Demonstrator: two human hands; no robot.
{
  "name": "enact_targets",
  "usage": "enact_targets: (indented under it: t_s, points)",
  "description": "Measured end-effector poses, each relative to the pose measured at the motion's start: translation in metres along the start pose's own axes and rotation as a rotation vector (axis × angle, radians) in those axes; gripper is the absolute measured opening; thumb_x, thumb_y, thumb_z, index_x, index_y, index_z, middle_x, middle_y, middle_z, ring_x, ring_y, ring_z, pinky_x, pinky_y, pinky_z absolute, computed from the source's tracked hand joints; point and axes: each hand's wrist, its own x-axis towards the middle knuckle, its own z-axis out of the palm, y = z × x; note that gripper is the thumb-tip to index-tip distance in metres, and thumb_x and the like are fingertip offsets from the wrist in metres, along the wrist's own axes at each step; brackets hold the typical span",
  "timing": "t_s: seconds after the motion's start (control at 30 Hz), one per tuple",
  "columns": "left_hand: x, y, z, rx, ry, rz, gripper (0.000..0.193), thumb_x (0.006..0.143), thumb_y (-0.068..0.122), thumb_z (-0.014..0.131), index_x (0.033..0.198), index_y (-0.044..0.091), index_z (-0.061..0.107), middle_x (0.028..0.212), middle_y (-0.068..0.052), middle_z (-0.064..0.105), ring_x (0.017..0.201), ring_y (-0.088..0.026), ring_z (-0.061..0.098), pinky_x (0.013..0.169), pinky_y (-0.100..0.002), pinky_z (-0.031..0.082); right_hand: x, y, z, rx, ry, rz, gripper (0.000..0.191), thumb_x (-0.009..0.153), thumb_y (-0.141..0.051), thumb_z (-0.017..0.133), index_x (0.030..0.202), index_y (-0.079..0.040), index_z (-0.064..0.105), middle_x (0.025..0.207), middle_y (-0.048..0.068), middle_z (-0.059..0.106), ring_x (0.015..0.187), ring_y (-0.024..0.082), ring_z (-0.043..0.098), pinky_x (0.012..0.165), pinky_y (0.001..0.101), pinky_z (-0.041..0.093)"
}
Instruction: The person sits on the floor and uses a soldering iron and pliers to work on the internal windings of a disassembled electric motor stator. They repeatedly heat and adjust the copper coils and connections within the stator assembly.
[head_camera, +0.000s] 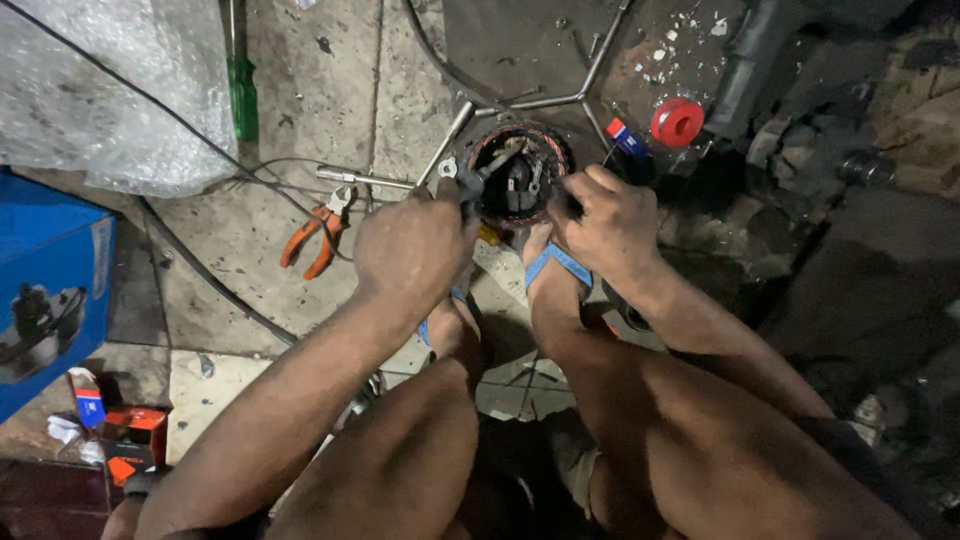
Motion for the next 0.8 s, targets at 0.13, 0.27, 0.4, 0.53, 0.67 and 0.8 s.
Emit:
enact_targets:
  t_s: [0.13, 0.27, 0.4, 0.53, 0.67, 0.8]
  points:
    - [0.004, 0.001, -0.007, -0.005, -0.030, 0.007, 0.042, 0.090, 0.046, 0.067, 0.100, 0.006, 0.072, 0.084, -0.018, 0.074, 0.076, -0.036, 0.075, 0.064, -0.048, 0.060, 0.002, 0.001, 0.002, 0.001, -0.021, 0.034, 0.024, 0.081, -0.021, 0.087, 0.088, -0.008, 0.069, 0.082, 0.008, 0.063, 0.070, 0.032, 0.066, 0.059, 0.0432, 0.052]
    - [0.005, 0.003, -0.014, -0.001, -0.053, -0.001, 0.043, 0.092, 0.047, 0.067, 0.099, 0.005, 0.072, 0.082, -0.019, 0.074, 0.075, -0.036, 0.075, 0.065, -0.048, 0.060, 0.005, 0.001, 0.003, 0.055, -0.027, 0.034, 0.026, 0.081, -0.020, 0.087, 0.092, -0.004, 0.068, 0.084, 0.009, 0.065, 0.070, 0.030, 0.067, 0.059, 0.0405, 0.053]
    - [0.004, 0.003, -0.019, -0.043, -0.091, -0.023, 0.042, 0.093, 0.048, 0.065, 0.097, 0.007, 0.072, 0.083, -0.019, 0.074, 0.078, -0.037, 0.075, 0.068, -0.049, 0.060, 0.006, 0.000, 0.003, 0.053, -0.071, 0.046, 0.026, 0.080, -0.017, 0.087, 0.089, -0.003, 0.067, 0.081, 0.011, 0.063, 0.069, 0.031, 0.066, 0.059, 0.0422, 0.052]
    - [0.003, 0.006, -0.019, -0.019, -0.055, -0.038, 0.043, 0.093, 0.047, 0.065, 0.101, 0.006, 0.071, 0.079, -0.019, 0.073, 0.072, -0.037, 0.075, 0.062, -0.050, 0.060, 0.006, 0.000, 0.003, 0.067, -0.099, 0.042, 0.028, 0.080, -0.016, 0.086, 0.091, -0.003, 0.063, 0.083, 0.012, 0.062, 0.071, 0.034, 0.066, 0.060, 0.0437, 0.052]
    - [0.001, 0.006, -0.017, -0.031, -0.021, -0.008, 0.042, 0.093, 0.048, 0.065, 0.096, 0.007, 0.073, 0.079, -0.018, 0.074, 0.074, -0.037, 0.075, 0.063, -0.050, 0.059, 0.005, 0.000, 0.004, 0.115, -0.093, 0.054, 0.029, 0.081, -0.015, 0.085, 0.093, -0.003, 0.061, 0.086, 0.014, 0.062, 0.077, 0.037, 0.066, 0.065, 0.0458, 0.053]
    - [0.003, 0.006, -0.016, -0.025, -0.049, -0.014, 0.040, 0.092, 0.047, 0.065, 0.092, 0.008, 0.074, 0.081, -0.018, 0.074, 0.076, -0.037, 0.075, 0.065, -0.049, 0.060, 0.005, 0.000, 0.008, 0.124, -0.057, 0.059, 0.029, 0.081, -0.014, 0.086, 0.095, -0.003, 0.063, 0.089, 0.014, 0.065, 0.080, 0.036, 0.068, 0.067, 0.0454, 0.054]
